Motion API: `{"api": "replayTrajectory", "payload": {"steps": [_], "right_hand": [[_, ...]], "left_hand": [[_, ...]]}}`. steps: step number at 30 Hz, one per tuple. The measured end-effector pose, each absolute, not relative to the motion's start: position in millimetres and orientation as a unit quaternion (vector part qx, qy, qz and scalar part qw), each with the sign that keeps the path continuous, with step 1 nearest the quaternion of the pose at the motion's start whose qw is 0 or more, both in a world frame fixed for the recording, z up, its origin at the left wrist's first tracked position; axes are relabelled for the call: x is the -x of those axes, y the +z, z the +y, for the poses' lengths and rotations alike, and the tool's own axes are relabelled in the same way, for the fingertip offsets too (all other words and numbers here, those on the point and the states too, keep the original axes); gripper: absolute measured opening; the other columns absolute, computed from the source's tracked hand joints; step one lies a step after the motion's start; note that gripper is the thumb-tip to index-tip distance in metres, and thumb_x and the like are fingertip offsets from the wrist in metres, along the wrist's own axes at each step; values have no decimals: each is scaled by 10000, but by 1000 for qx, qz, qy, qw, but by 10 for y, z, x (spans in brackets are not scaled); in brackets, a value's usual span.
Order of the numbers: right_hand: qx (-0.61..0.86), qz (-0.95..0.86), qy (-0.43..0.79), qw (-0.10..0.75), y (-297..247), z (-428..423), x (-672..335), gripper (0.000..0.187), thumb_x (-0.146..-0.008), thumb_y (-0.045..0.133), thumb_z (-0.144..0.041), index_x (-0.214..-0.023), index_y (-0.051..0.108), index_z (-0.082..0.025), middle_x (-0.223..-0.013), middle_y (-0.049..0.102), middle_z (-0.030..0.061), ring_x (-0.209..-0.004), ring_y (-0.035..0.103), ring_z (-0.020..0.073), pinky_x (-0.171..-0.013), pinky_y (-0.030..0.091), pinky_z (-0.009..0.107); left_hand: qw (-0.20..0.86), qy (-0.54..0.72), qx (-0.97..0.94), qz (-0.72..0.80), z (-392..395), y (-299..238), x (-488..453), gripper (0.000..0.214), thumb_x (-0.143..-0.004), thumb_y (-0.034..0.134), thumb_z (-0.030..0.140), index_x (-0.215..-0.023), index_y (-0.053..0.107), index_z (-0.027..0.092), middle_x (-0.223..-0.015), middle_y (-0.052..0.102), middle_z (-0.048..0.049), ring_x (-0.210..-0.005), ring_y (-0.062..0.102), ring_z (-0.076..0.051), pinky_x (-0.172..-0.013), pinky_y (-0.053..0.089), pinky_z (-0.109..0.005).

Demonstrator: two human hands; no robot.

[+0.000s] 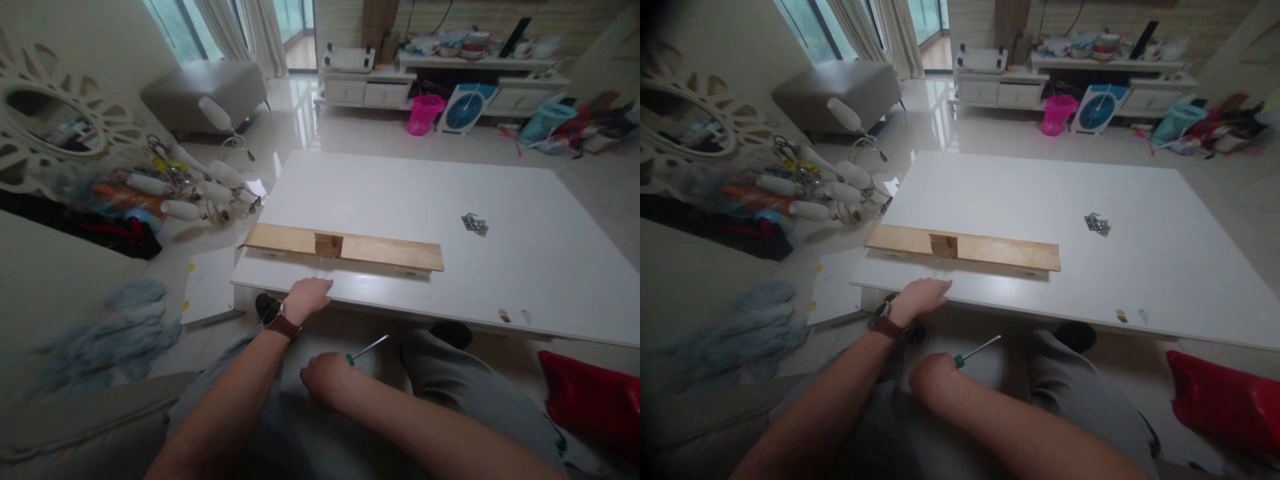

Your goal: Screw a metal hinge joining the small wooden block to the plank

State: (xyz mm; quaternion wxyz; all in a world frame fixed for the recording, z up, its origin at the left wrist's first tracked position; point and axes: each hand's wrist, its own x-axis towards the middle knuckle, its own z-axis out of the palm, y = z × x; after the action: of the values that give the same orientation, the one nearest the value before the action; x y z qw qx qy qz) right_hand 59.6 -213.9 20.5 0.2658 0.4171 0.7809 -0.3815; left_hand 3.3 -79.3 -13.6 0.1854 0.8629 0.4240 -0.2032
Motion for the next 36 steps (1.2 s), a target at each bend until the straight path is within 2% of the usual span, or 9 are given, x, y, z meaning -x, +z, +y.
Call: {"api": "replayTrajectory", "payload": {"steps": [3,8,12,15,18,20,23,30,36], "right_hand": [[-413,780,-382,275,200,-2136,-589,326,-951,620,-125,-1247,755,-105,-1256,763,234,-1175,751,377,-894,667,487],[-413,782,-384,265,179,-2136,-592,321,-938,643,-116,-1239,752,-100,-1230,767,239,-1166,755,377,-878,675,521],[-408,786,-387,256,184,-2139,-604,315,-924,655,-100,-1221,759,-85,-1214,765,253,-1158,761,376,-876,675,539],[-410,784,-386,262,199,-2134,-603,329,-936,643,-101,-1245,748,-63,-1227,761,255,-1172,751,387,-888,674,542],[-409,782,-386,268,214,-2126,-599,326,-965,618,-119,-1261,743,-67,-1258,754,251,-1187,744,383,-908,672,524],[-409,781,-387,271,219,-2121,-597,317,-969,617,-125,-1254,751,-85,-1266,754,245,-1185,746,385,-909,672,518],[-414,777,-388,273,217,-2118,-594,329,-956,634,-121,-1260,756,-104,-1251,762,243,-1179,747,392,-901,673,510],[-408,770,-403,278,211,-2118,-585,361,-950,636,-118,-1294,725,-54,-1296,741,253,-1224,723,393,-949,648,517],[-400,776,-395,287,218,-2119,-588,372,-952,627,-120,-1309,722,-78,-1289,744,248,-1215,729,385,-932,656,508]], "left_hand": [[171,-179,-869,428,-799,-87,-49,441,-996,519,297,-1412,634,208,-1256,755,-191,-1151,730,-366,-956,579,-474],[176,-205,-863,426,-816,-104,-65,626,-1001,532,296,-1617,433,240,-1312,732,-206,-1177,721,-381,-951,578,-489],[182,-209,-858,432,-825,-146,-86,620,-1001,538,299,-1610,449,220,-1298,735,-214,-1171,720,-393,-951,576,-506],[179,-182,-863,435,-811,-173,-95,530,-974,568,240,-1504,573,216,-1268,743,-198,-1145,725,-370,-947,574,-479],[188,-116,-865,450,-782,-185,-115,354,-925,577,126,-1233,735,199,-1213,759,-158,-1122,723,-299,-959,558,-393],[208,-82,-859,461,-764,-181,-138,279,-908,561,86,-1058,779,176,-1113,781,-144,-1054,731,-263,-930,551,-349],[242,-69,-852,460,-747,-167,-168,252,-878,571,64,-909,800,162,-967,797,-129,-956,736,-243,-891,544,-329],[281,-49,-859,424,-723,-205,-134,266,-847,592,52,-926,829,141,-960,811,-132,-957,739,-248,-913,541,-332],[288,-48,-866,406,-717,-222,-128,300,-875,570,47,-1003,829,130,-1040,815,-141,-1014,743,-239,-968,544,-328]]}}
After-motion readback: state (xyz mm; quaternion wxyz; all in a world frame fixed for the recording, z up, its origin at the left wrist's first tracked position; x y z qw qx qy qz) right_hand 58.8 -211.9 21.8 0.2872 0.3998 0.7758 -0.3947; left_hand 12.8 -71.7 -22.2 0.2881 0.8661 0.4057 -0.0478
